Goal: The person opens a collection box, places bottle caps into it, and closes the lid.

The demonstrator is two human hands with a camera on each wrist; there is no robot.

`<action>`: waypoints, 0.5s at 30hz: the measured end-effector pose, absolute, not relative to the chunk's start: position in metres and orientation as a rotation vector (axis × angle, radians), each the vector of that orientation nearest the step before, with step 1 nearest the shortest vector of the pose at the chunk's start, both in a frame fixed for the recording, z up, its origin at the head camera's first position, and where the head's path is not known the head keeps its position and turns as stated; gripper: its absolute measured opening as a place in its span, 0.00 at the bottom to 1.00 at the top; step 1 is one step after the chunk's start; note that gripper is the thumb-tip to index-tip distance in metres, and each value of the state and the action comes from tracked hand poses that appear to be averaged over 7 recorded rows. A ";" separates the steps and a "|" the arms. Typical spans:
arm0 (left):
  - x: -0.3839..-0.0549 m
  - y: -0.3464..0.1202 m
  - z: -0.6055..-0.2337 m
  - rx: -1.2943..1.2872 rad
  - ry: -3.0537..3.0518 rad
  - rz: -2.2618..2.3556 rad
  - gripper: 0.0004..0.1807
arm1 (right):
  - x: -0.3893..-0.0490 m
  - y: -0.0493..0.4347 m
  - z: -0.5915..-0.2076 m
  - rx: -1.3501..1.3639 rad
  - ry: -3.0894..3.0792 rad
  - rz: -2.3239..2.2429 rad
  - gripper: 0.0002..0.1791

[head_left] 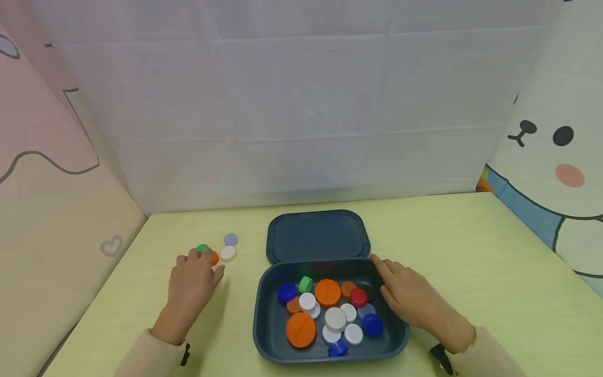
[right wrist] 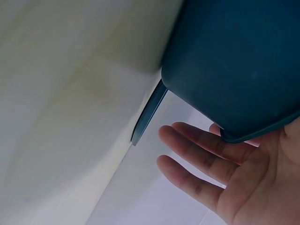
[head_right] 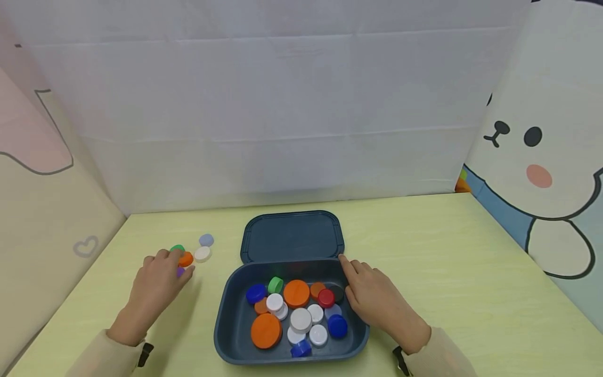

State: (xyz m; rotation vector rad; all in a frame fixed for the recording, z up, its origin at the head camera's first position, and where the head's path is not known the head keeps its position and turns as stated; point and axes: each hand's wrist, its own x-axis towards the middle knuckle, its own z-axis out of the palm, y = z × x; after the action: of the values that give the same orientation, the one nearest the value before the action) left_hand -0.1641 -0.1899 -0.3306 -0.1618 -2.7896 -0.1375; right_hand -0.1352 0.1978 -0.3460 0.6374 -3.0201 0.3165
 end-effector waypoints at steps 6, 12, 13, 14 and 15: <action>-0.165 -0.200 -0.334 -0.061 -2.874 -0.126 0.16 | -0.135 0.198 -0.346 0.635 -3.019 0.314 0.29; -0.165 -0.207 -0.335 -0.002 -2.964 -0.108 0.17 | -0.135 0.198 -0.346 0.636 -3.021 0.315 0.28; -0.165 -0.207 -0.335 0.002 -2.967 -0.107 0.17 | -0.134 0.198 -0.346 0.636 -3.020 0.315 0.28; -0.165 -0.208 -0.335 0.003 -2.969 -0.105 0.17 | -0.134 0.198 -0.346 0.636 -3.020 0.315 0.28; -0.164 -0.209 -0.336 0.003 -2.971 -0.102 0.17 | -0.134 0.198 -0.346 0.636 -3.019 0.316 0.28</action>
State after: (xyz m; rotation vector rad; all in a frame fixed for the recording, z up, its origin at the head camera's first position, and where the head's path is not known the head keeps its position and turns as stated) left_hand -0.1643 -0.2085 -0.3358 0.0034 -2.9709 -0.1016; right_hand -0.1344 0.1979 -0.3456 0.6362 -3.0189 0.3160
